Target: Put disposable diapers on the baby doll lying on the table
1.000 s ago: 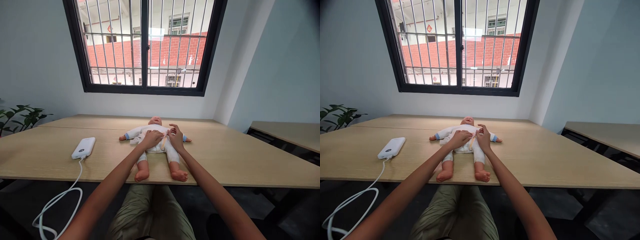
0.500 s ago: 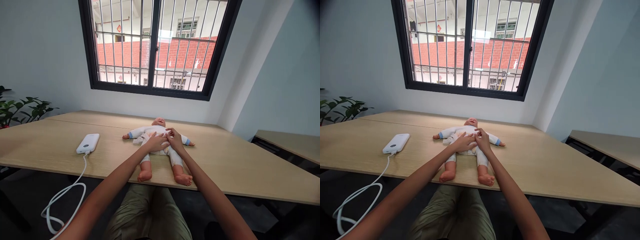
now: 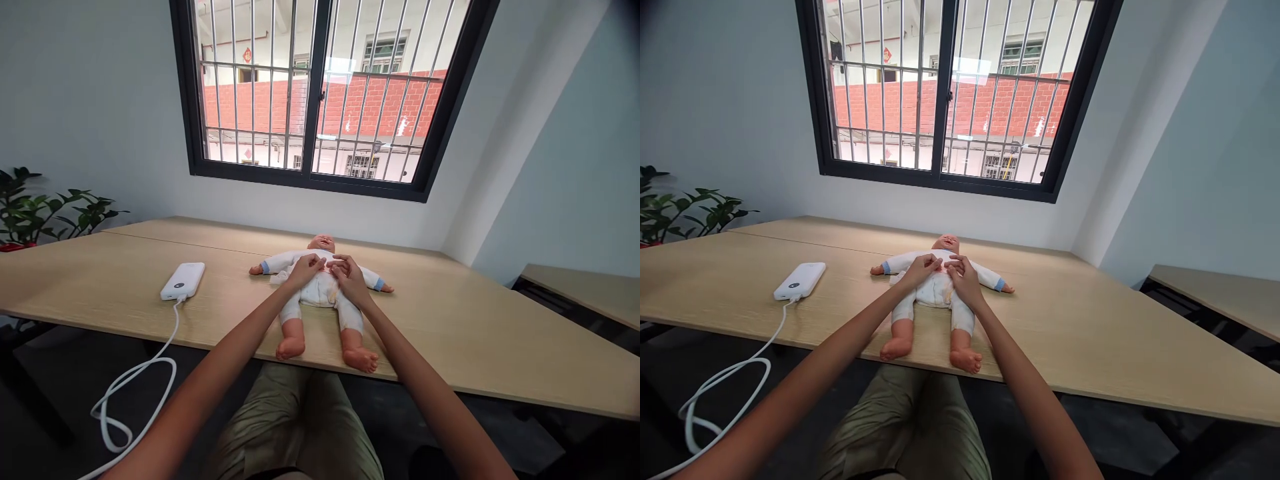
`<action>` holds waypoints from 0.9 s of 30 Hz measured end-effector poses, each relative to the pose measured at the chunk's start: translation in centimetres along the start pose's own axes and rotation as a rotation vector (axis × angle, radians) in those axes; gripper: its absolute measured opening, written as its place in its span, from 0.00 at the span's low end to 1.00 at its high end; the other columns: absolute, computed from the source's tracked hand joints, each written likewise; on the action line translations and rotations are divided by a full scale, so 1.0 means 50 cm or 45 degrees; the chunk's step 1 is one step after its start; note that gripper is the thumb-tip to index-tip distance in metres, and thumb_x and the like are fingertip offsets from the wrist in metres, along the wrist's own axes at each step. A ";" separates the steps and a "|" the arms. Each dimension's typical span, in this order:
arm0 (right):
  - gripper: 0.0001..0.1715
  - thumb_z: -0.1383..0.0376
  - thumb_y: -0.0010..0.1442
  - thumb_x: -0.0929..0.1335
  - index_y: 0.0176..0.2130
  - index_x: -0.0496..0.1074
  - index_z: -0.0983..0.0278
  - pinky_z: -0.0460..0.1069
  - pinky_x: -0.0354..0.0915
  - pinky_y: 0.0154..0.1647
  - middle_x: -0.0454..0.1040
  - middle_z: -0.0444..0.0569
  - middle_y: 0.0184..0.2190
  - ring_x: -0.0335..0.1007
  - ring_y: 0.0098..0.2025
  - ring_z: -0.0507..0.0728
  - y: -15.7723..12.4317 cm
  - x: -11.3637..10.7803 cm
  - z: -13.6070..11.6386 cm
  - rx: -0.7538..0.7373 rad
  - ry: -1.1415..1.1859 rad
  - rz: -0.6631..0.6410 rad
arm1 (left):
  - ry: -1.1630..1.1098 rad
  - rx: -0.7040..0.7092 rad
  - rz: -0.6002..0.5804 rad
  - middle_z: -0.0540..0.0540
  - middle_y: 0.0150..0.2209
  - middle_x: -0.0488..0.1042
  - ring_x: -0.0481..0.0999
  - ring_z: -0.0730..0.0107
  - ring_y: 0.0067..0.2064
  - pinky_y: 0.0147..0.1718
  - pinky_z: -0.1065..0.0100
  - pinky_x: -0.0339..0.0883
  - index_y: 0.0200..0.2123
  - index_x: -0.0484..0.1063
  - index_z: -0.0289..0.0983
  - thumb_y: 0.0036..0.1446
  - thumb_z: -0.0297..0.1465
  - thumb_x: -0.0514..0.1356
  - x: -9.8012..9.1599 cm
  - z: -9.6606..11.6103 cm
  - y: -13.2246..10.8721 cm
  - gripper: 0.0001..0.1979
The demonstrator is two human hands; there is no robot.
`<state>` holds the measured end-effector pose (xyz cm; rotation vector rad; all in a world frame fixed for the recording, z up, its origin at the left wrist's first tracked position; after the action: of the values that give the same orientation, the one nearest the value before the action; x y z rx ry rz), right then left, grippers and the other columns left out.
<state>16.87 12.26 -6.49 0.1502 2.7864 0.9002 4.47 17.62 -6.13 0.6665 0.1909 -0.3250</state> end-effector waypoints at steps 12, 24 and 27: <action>0.24 0.55 0.51 0.73 0.44 0.64 0.61 0.52 0.71 0.43 0.74 0.48 0.37 0.73 0.39 0.55 -0.005 -0.009 -0.037 -0.069 0.114 0.076 | 0.079 -0.077 -0.218 0.50 0.24 0.69 0.64 0.73 0.27 0.28 0.70 0.58 0.25 0.68 0.34 0.56 0.56 0.52 0.028 0.009 -0.011 0.29; 0.26 0.55 0.49 0.75 0.36 0.57 0.59 0.53 0.71 0.47 0.75 0.45 0.35 0.75 0.40 0.55 -0.011 -0.004 -0.037 -0.018 0.270 0.042 | 0.065 -0.063 -0.280 0.50 0.24 0.68 0.65 0.72 0.28 0.29 0.70 0.58 0.22 0.65 0.36 0.55 0.56 0.54 0.028 0.021 -0.018 0.28; 0.24 0.56 0.50 0.74 0.34 0.56 0.59 0.53 0.70 0.45 0.75 0.44 0.33 0.75 0.38 0.55 -0.012 -0.004 -0.040 -0.003 0.270 0.040 | 0.048 -0.049 -0.302 0.51 0.23 0.65 0.63 0.72 0.27 0.28 0.70 0.56 0.21 0.63 0.36 0.54 0.55 0.55 0.029 0.030 -0.022 0.27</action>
<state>16.57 10.63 -5.22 0.1045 2.9847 0.9797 5.52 15.53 -5.97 0.6132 0.3130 -0.5351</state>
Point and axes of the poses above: each hand's wrist, its own y-axis towards the middle knuckle, its own x-axis out of the palm, z = x × y, the point moved 10 cm from there along y, towards the middle knuckle
